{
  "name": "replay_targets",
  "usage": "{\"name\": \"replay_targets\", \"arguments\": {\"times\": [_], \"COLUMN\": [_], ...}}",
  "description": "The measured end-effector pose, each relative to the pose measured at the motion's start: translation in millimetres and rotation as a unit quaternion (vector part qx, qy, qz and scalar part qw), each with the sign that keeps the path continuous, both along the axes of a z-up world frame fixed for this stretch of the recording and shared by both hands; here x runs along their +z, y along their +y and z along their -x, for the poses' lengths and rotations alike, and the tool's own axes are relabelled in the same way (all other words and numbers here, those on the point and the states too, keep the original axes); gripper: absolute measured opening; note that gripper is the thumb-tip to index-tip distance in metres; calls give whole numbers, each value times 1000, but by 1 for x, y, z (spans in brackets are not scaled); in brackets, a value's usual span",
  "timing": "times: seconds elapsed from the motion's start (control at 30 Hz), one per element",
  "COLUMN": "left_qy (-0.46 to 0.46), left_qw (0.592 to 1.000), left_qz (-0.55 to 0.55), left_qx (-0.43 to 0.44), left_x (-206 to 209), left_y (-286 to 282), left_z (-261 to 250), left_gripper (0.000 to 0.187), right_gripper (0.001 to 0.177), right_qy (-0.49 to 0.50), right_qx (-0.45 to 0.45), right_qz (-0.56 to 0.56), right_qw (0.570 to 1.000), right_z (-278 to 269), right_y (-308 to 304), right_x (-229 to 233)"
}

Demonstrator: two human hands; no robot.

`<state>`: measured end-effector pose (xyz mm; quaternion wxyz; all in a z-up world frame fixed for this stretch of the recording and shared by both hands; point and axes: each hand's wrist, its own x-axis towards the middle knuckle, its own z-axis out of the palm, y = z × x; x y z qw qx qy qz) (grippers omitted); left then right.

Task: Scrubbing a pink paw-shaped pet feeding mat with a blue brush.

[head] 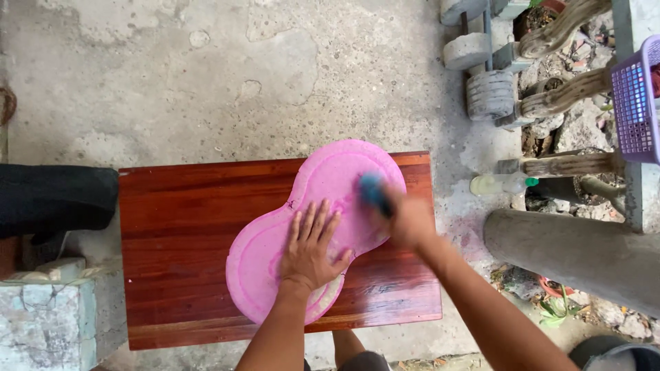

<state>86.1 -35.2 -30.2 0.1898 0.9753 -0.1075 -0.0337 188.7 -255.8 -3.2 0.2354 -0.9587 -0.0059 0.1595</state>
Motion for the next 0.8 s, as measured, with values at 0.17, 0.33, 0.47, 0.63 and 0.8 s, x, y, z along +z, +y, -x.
{"name": "replay_targets", "arguments": {"times": [0.17,0.33,0.47,0.63,0.8], "left_qy": [12,-15,-15,-40,-69], "left_qw": [1000,1000,1000,995,992], "left_qz": [-4,4,12,80,96], "left_qx": [-8,-3,2,30,36], "left_x": [-1,4,1,-5,-11], "left_y": [1,4,0,3,7], "left_z": [-2,2,2,4,10], "left_gripper": [87,90,95,101,100], "right_gripper": [43,50,59,63,60], "right_qy": [-123,-134,-107,-153,-195], "right_qx": [268,-28,136,148,129], "right_qz": [-141,-57,-73,-85,-37], "right_qw": [945,989,982,973,972], "right_z": [13,14,42,47,49], "right_y": [-4,20,35,45,48], "right_x": [-12,-9,-16,-29,-44]}}
